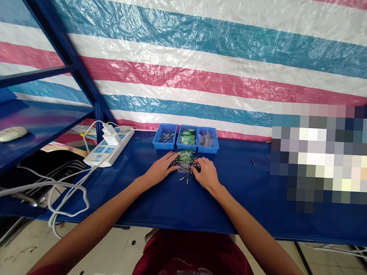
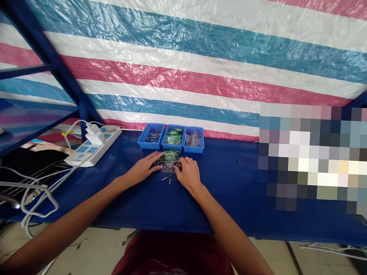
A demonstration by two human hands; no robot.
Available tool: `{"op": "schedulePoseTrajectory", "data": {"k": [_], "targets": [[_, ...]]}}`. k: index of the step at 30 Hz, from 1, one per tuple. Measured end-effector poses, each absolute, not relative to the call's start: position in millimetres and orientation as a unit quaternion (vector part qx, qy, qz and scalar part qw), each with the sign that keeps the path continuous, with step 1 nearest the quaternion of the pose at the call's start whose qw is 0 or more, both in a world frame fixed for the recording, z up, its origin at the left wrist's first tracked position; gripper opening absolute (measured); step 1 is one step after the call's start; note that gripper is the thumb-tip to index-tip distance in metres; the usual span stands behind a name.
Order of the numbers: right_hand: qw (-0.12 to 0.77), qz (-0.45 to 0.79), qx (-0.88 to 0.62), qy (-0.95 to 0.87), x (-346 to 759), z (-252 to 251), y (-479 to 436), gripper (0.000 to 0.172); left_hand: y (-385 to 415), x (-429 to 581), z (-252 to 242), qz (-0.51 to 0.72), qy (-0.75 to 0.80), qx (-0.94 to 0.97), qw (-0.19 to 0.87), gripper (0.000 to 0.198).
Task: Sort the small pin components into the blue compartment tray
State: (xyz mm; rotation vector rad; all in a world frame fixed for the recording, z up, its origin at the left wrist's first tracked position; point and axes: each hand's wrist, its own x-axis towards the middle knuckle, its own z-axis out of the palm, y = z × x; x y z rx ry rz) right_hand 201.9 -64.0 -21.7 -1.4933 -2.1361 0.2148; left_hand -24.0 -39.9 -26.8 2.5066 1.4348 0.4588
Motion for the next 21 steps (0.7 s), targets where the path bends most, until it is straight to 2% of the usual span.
{"op": "schedulePoseTrajectory", "data": {"k": [5,11,15,21], "targets": [[0.239,0.129,-0.435,-0.858,204.6,-14.7,-67.0,0.017,-42.2,-22.8,-21.2,0.228,0.468,0.848,0.103,0.048],[0.146,0.152,-0.407,-0.889,210.7,-8.8,-66.6,0.027,-49.8,-21.7,-6.1,0.242,0.369,0.891,0.108,0.033],[0.105,0.139,-0.44,-0.881,211.4,-7.8,-68.0,0.024,-53.8,-21.6,-3.0,0.18,0.286,0.934,0.113,0.038],[0.118,0.114,-0.464,-0.871,209.4,-8.5,-68.7,0.009,-47.2,-23.9,-13.3,0.169,0.307,0.933,0.082,0.038]]}}
